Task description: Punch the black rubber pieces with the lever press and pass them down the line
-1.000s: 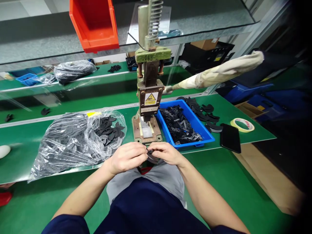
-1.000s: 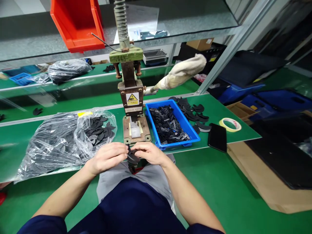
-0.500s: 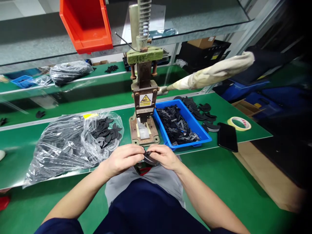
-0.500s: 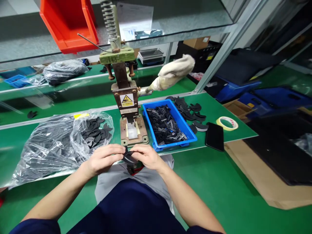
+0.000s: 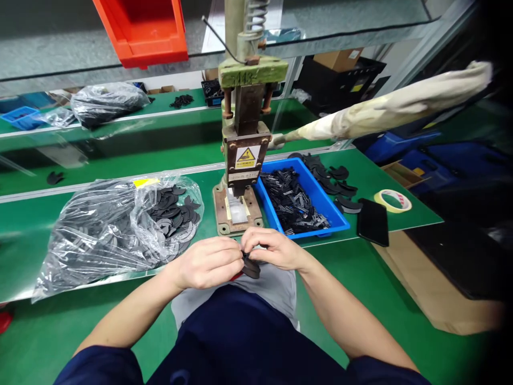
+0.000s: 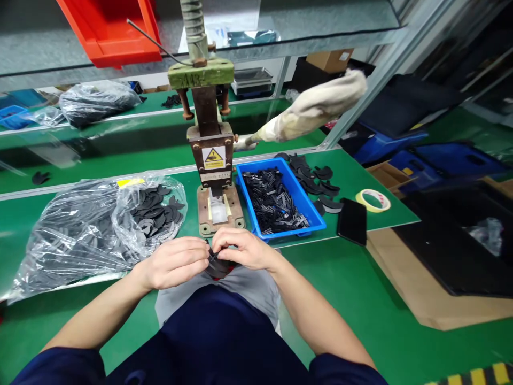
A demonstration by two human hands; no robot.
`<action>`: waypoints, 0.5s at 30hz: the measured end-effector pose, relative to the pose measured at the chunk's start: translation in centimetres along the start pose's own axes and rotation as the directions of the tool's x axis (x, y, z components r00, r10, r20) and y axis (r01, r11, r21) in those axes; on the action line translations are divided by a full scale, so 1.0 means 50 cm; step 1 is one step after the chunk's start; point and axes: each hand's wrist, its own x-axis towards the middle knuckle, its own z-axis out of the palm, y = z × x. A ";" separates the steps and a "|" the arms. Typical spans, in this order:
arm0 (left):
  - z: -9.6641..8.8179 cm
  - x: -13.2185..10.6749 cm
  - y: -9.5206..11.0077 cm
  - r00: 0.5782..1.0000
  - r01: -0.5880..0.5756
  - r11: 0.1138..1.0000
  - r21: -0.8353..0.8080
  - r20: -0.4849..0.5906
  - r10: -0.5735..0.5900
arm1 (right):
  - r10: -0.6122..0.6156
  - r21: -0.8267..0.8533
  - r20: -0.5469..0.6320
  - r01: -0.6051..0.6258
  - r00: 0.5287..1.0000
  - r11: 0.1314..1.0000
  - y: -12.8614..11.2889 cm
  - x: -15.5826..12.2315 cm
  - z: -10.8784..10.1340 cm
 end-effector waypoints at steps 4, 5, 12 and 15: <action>0.002 -0.007 0.003 0.999 -0.022 0.999 -0.024 0.025 0.023 | 0.010 0.019 0.123 -0.012 0.992 1.000 -0.008 0.012 0.000; 0.003 -0.011 0.004 0.999 -0.028 0.999 -0.037 0.033 0.029 | 0.011 0.031 0.149 -0.016 0.989 0.999 -0.009 0.013 0.002; 0.019 -0.030 0.003 0.994 -0.070 0.997 -0.044 0.075 0.073 | 0.013 0.151 0.202 -0.044 0.979 0.988 0.020 -0.001 0.016; 0.020 -0.032 -0.005 0.996 -0.052 0.999 -0.017 0.065 0.053 | 0.064 0.158 0.148 -0.087 0.987 0.984 0.036 -0.008 0.025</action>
